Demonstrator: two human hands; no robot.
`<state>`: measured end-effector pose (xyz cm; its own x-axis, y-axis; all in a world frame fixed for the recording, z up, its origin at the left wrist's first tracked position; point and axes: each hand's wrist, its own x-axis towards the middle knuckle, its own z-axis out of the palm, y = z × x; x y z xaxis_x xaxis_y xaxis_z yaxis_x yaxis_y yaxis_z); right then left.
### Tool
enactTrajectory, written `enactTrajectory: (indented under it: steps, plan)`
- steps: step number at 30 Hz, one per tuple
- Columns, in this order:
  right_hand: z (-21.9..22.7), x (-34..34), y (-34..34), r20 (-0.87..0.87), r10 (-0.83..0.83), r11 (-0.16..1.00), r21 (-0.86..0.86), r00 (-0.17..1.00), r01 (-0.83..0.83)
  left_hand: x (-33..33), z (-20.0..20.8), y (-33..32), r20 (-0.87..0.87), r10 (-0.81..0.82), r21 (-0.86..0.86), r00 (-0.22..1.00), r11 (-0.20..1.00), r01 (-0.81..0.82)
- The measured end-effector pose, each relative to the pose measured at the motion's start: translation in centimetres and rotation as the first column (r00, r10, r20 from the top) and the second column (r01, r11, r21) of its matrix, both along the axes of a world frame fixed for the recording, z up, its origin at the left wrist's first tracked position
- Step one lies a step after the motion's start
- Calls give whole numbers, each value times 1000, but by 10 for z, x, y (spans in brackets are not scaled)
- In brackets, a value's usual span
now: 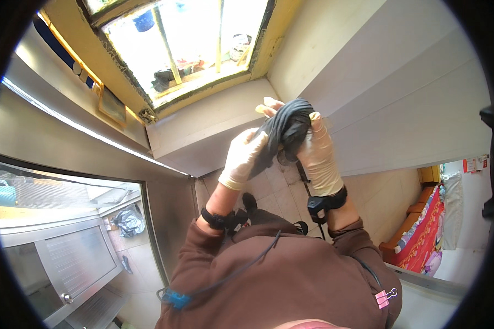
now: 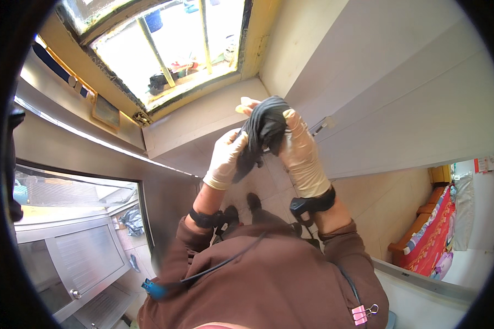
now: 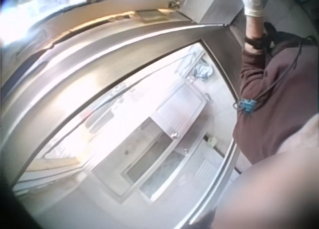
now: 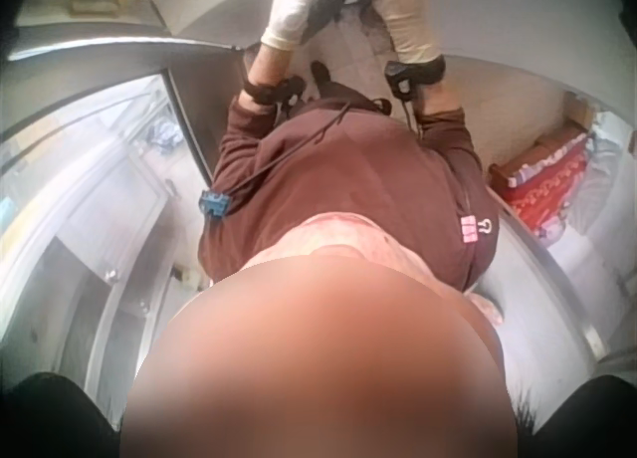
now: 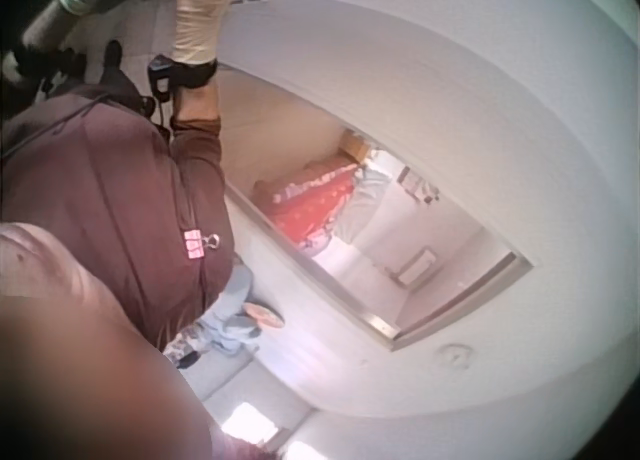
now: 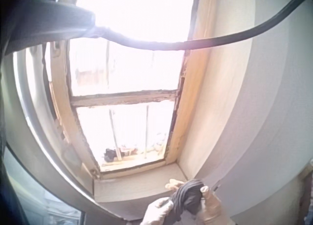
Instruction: The person wipes a window frame and adjacent wall with a dark cloth, then rinses the cloth in a red bucket of water and wrings it out. The person continues wiping the window frame and nearby surfaces.
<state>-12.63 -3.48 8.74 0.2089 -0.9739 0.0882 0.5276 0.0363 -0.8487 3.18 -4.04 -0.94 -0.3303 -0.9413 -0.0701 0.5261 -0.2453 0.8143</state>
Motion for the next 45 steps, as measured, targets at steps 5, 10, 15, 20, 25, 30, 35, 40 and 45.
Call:
enactTrajectory:
  steps: [5,10,15,20,25,30,35,40,45]
  plan:
    - [18,17,1,168,-18,1000,18,986,15,-15,-9,2,-49,-136,-271,990,955,117]
    - [64,2,3,-406,-205,968,-220,891,122,-23,2,-3,-78,-513,-236,855,842,484]
    - [118,-6,-26,-568,-753,618,-783,333,64,-51,30,-8,43,-348,-448,936,831,330]
    - [175,-16,-74,-99,-933,279,-809,-347,-518,-71,64,-22,34,-22,-647,999,762,39]
    - [176,-39,-97,-24,-886,423,-453,-464,-785,-90,54,-19,-43,-155,-339,987,932,132]
    - [62,-47,-110,-232,-858,513,-379,-458,-770,-87,9,-6,62,-283,-228,957,929,290]
    - [-40,-30,-119,-636,-609,749,-266,-473,-607,-64,-16,8,-84,-447,81,891,888,453]
    - [93,-22,-100,-235,-919,388,-679,-316,-623,-39,59,-1,-83,-480,-248,873,859,448]
    - [341,-38,-91,418,-829,45,-612,-372,-789,-54,205,-35,-196,-394,-689,898,707,159]
